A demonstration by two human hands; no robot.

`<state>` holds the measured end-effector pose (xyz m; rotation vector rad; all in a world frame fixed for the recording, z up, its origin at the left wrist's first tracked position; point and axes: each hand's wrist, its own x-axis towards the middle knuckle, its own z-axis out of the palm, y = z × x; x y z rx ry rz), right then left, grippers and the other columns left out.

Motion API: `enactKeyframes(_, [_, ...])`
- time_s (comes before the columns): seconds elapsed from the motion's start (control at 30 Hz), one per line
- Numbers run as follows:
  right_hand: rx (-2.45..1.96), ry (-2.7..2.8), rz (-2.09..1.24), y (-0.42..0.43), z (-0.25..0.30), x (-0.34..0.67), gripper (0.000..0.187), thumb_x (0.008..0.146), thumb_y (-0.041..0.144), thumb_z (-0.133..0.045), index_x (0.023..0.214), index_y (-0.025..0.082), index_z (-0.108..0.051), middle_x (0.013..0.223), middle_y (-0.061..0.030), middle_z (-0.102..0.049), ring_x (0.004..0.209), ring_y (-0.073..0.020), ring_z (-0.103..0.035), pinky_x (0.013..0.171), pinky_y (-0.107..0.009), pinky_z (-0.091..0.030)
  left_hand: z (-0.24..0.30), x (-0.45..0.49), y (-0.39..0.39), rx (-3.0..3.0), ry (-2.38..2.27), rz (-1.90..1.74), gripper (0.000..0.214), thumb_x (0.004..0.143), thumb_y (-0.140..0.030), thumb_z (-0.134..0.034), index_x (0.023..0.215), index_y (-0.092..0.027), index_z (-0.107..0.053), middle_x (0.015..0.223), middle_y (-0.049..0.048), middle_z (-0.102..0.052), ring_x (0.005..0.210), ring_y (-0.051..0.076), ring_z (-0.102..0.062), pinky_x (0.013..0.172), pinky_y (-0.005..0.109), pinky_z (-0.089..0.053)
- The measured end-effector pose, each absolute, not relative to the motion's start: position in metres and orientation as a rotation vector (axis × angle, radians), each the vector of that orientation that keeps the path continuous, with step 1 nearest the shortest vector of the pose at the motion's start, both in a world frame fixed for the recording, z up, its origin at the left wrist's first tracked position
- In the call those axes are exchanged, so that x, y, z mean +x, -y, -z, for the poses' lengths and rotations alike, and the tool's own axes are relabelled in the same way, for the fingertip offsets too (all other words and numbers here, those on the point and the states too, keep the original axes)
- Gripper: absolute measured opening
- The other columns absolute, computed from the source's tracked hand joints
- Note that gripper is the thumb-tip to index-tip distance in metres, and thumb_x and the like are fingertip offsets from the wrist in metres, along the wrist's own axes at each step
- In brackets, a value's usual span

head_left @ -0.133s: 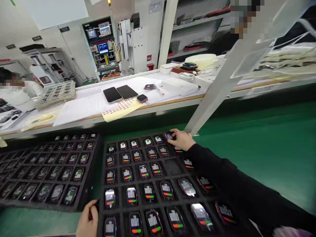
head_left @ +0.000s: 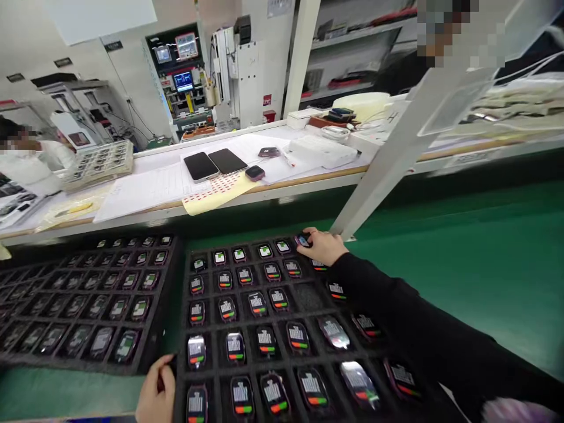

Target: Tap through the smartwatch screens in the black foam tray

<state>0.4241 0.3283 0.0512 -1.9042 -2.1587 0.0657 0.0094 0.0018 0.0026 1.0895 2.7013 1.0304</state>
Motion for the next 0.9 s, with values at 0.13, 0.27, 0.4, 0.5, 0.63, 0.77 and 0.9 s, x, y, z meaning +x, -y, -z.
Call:
enactKeyframes(0.13, [-1.940, 2.144, -0.048, -0.326, -0.051, 0.423, 0.036, 0.077, 0.044, -0.064, 0.100, 0.016, -0.065, 0.094, -0.0132, -0.068, 0.088, -0.0359, -0.063, 0.078, -0.042, -0.044, -0.003, 0.018, -0.003, 1.181, -2.815, -1.078, 0.037, 0.082, -0.042, -0.042, 0.085, -0.025, -0.074, 0.069, 0.0023, -0.071, 0.058, 0.018, -0.062, 0.049, 0.026, -0.041])
enactKeyframes(0.27, [-1.900, 2.122, 0.008, -0.318, -0.051, 0.427, 0.044, 0.081, 0.043, -0.058, 0.112, 0.012, -0.061, 0.099, -0.0178, -0.068, 0.098, -0.0432, -0.059, 0.082, -0.052, -0.044, -0.002, 0.020, -0.002, 1.265, -2.851, -1.102, 0.036, 0.084, -0.039, -0.042, 0.084, -0.025, -0.074, 0.070, 0.0010, -0.073, 0.056, 0.016, -0.063, 0.048, 0.025, -0.041])
enactKeyframes(0.4, [-1.745, 2.138, 0.018, -0.307, -0.053, 0.434, 0.050, 0.088, 0.043, -0.046, 0.125, 0.011, -0.055, 0.113, -0.0177, -0.066, 0.106, -0.0427, -0.056, 0.085, -0.054, -0.044, 0.000, 0.019, -0.002, 1.384, -2.876, -1.133, 0.034, 0.087, -0.037, -0.042, 0.084, -0.025, -0.074, 0.071, 0.0001, -0.073, 0.055, 0.015, -0.063, 0.047, 0.024, -0.041])
enactKeyframes(0.5, [-1.572, 2.191, -0.014, -0.299, -0.054, 0.439, 0.048, 0.092, 0.033, -0.036, 0.134, 0.013, -0.050, 0.118, -0.0106, -0.068, 0.113, -0.0354, -0.056, 0.093, -0.051, -0.043, 0.001, 0.019, -0.002, 1.465, -2.880, -1.147, 0.035, 0.089, -0.036, -0.042, 0.083, -0.024, -0.074, 0.070, 0.0002, -0.073, 0.054, 0.014, -0.062, 0.045, 0.024, -0.039])
enactKeyframes(0.63, [-1.424, 2.218, -0.037, -0.292, -0.052, 0.444, 0.045, 0.091, 0.025, -0.030, 0.129, 0.016, -0.053, 0.118, -0.0076, -0.069, 0.114, -0.0328, -0.056, 0.097, -0.053, -0.041, 0.000, 0.020, -0.003, 1.516, -2.895, -1.146, 0.035, 0.091, -0.035, -0.042, 0.085, -0.023, -0.074, 0.071, 0.0006, -0.074, 0.053, 0.013, -0.062, 0.044, 0.023, -0.038])
enactKeyframes(0.77, [-1.345, 2.231, -0.058, -0.291, -0.049, 0.444, 0.040, 0.089, 0.022, -0.033, 0.117, 0.019, -0.061, 0.124, -0.0076, -0.066, 0.112, -0.0337, -0.058, 0.099, -0.056, -0.040, -0.003, 0.021, -0.003, 1.509, -2.898, -1.144, 0.035, 0.091, -0.035, -0.041, 0.084, -0.023, -0.074, 0.066, 0.0001, -0.072, 0.049, 0.013, -0.059, 0.044, 0.023, -0.039])
enactKeyframes(0.9, [-1.278, 2.232, -0.098, -0.293, -0.050, 0.443, 0.039, 0.086, 0.019, -0.034, 0.116, 0.020, -0.058, 0.113, -0.0062, -0.071, 0.108, -0.0322, -0.061, 0.104, -0.058, -0.036, -0.004, 0.021, -0.002, 1.491, -2.882, -1.107, 0.037, 0.090, -0.039, -0.042, 0.080, -0.024, -0.074, 0.055, -0.0009, -0.067, 0.041, 0.012, -0.053, 0.040, 0.022, -0.036])
